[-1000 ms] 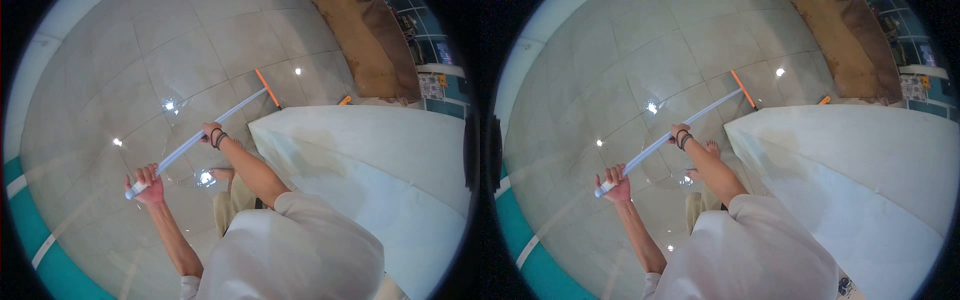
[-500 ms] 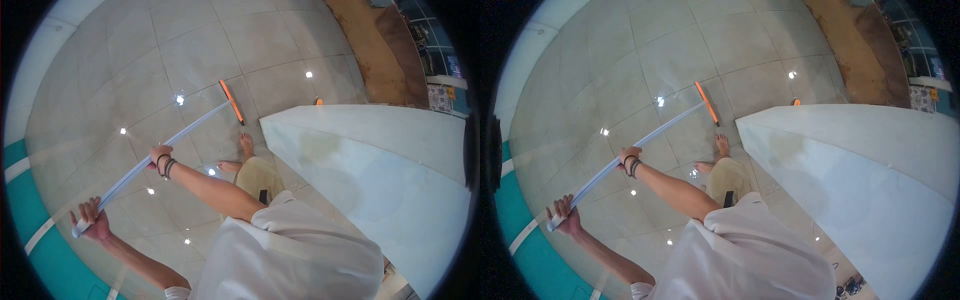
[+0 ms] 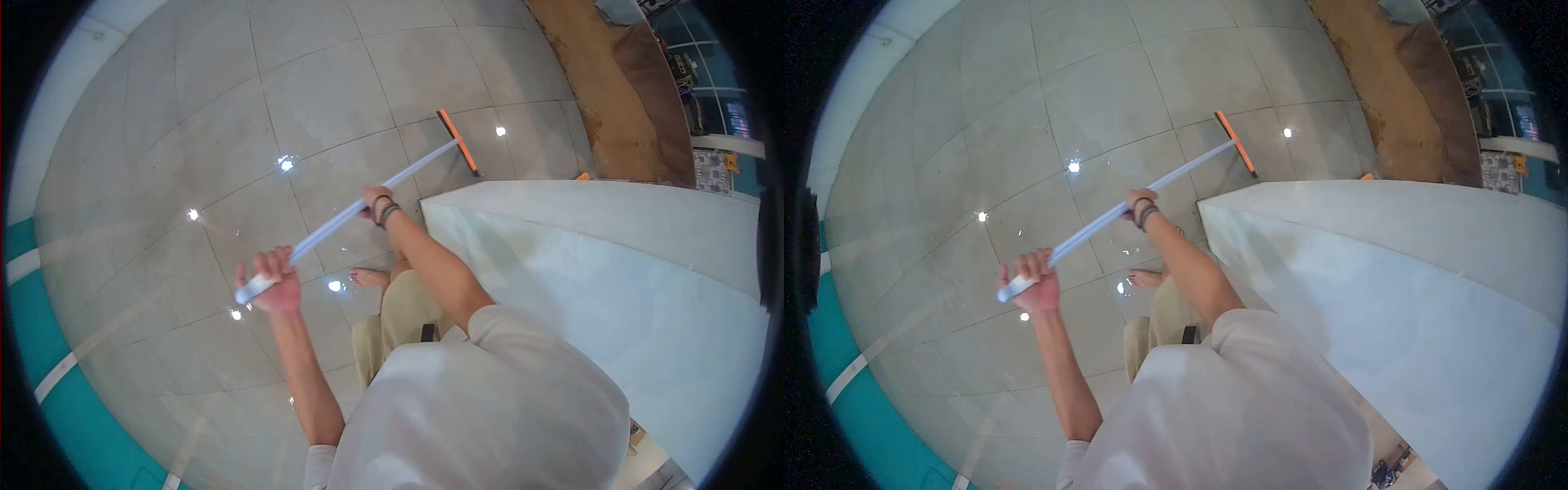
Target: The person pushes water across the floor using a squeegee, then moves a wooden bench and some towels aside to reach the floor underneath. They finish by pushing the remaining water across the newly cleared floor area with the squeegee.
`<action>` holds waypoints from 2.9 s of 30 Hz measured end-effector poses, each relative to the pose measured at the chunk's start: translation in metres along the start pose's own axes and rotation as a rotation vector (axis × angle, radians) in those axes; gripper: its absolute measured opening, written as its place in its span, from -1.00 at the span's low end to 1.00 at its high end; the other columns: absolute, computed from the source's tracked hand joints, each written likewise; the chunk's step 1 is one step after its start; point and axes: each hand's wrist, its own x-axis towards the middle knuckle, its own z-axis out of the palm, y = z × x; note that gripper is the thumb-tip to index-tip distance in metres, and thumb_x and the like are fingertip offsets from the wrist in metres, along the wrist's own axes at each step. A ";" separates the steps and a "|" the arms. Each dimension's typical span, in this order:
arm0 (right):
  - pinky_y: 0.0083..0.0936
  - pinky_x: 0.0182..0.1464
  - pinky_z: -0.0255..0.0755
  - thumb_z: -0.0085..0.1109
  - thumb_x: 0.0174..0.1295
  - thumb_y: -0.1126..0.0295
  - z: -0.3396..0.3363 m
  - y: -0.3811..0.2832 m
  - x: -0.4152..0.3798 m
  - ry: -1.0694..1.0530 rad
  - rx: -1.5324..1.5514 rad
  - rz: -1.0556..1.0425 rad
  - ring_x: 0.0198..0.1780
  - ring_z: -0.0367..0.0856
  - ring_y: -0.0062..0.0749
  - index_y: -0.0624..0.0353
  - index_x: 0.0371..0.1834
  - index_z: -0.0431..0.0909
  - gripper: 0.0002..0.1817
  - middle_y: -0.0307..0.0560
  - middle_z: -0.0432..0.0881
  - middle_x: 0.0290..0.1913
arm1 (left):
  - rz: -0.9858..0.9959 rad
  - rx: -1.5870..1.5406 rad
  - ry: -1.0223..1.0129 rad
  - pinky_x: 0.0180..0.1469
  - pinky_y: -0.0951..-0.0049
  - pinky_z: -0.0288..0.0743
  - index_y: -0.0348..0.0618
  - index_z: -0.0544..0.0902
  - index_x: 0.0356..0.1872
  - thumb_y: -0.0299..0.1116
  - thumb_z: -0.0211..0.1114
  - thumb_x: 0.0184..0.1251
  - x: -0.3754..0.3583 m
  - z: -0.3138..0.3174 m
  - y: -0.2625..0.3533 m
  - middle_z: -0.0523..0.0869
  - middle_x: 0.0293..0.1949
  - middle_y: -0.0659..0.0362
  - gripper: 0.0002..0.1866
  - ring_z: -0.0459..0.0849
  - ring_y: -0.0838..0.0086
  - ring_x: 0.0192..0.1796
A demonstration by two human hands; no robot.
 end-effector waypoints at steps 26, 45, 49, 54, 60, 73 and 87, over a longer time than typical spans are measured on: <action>-0.54 -0.61 0.45 -0.09 0.08 0.10 0.028 -0.040 -0.179 -0.892 -0.594 0.033 -0.61 0.52 -0.40 0.20 -0.04 0.26 -0.53 -0.04 0.47 -0.48 | 0.699 0.598 0.205 -0.43 0.51 0.03 -0.07 0.14 -0.74 0.08 -0.26 0.19 -0.051 0.115 0.172 0.11 -0.76 0.25 -0.52 0.04 0.54 -0.66; -0.63 -0.62 0.41 -0.06 0.10 0.30 -0.018 -0.136 -0.168 -0.509 -0.115 -0.460 -0.65 0.48 -0.52 0.16 -0.19 0.33 -0.75 -0.17 0.45 -0.55 | 0.871 0.678 0.315 -0.59 0.55 -0.02 -0.11 0.27 -0.72 -0.02 -0.19 0.07 0.073 0.133 0.173 0.15 -0.79 0.26 -0.61 0.05 0.55 -0.74; -0.63 -0.62 0.40 -0.04 0.09 0.29 -0.044 -0.133 -0.164 -0.381 -0.007 -0.480 -0.64 0.48 -0.52 0.13 -0.19 0.34 -0.76 -0.18 0.46 -0.55 | 0.839 0.722 0.189 -0.66 0.59 -0.06 -0.12 0.29 -0.72 -0.02 -0.20 0.09 0.073 0.144 0.166 0.18 -0.80 0.27 -0.59 0.06 0.59 -0.77; -0.65 -0.61 0.39 -0.04 0.08 0.28 -0.039 -0.130 -0.160 -0.369 -0.034 -0.411 -0.64 0.48 -0.52 0.13 -0.20 0.34 -0.75 -0.19 0.47 -0.54 | 0.862 0.712 0.309 -0.67 0.60 -0.09 -0.12 0.30 -0.72 -0.02 -0.21 0.09 0.095 0.166 0.148 0.18 -0.80 0.27 -0.59 0.05 0.60 -0.77; -0.63 -0.63 0.41 -0.03 0.03 0.32 -0.035 -0.136 -0.147 -0.356 -0.037 -0.400 -0.64 0.49 -0.51 0.12 -0.23 0.34 -0.77 -0.17 0.48 -0.54 | 0.923 0.754 0.392 -0.66 0.62 -0.09 -0.12 0.30 -0.71 0.00 -0.19 0.10 0.101 0.174 0.141 0.18 -0.80 0.27 -0.59 0.04 0.61 -0.77; -0.69 -0.58 0.42 -0.02 0.04 0.32 -0.036 -0.136 -0.140 -0.274 -0.107 -0.373 -0.63 0.50 -0.56 0.12 -0.22 0.36 -0.76 -0.21 0.48 -0.54 | 0.858 0.742 0.276 -0.62 0.59 -0.05 -0.13 0.28 -0.70 -0.03 -0.22 0.12 0.113 0.163 0.149 0.16 -0.79 0.26 -0.60 0.06 0.58 -0.73; -0.61 -0.67 0.41 -0.01 -0.01 0.35 -0.035 -0.121 -0.145 -0.276 -0.211 -0.445 -0.68 0.50 -0.49 0.16 -0.23 0.33 -0.74 -0.16 0.49 -0.54 | 0.876 0.732 0.327 -0.63 0.60 -0.11 -0.14 0.30 -0.67 -0.02 -0.20 0.13 0.114 0.170 0.145 0.14 -0.78 0.27 -0.59 0.01 0.59 -0.73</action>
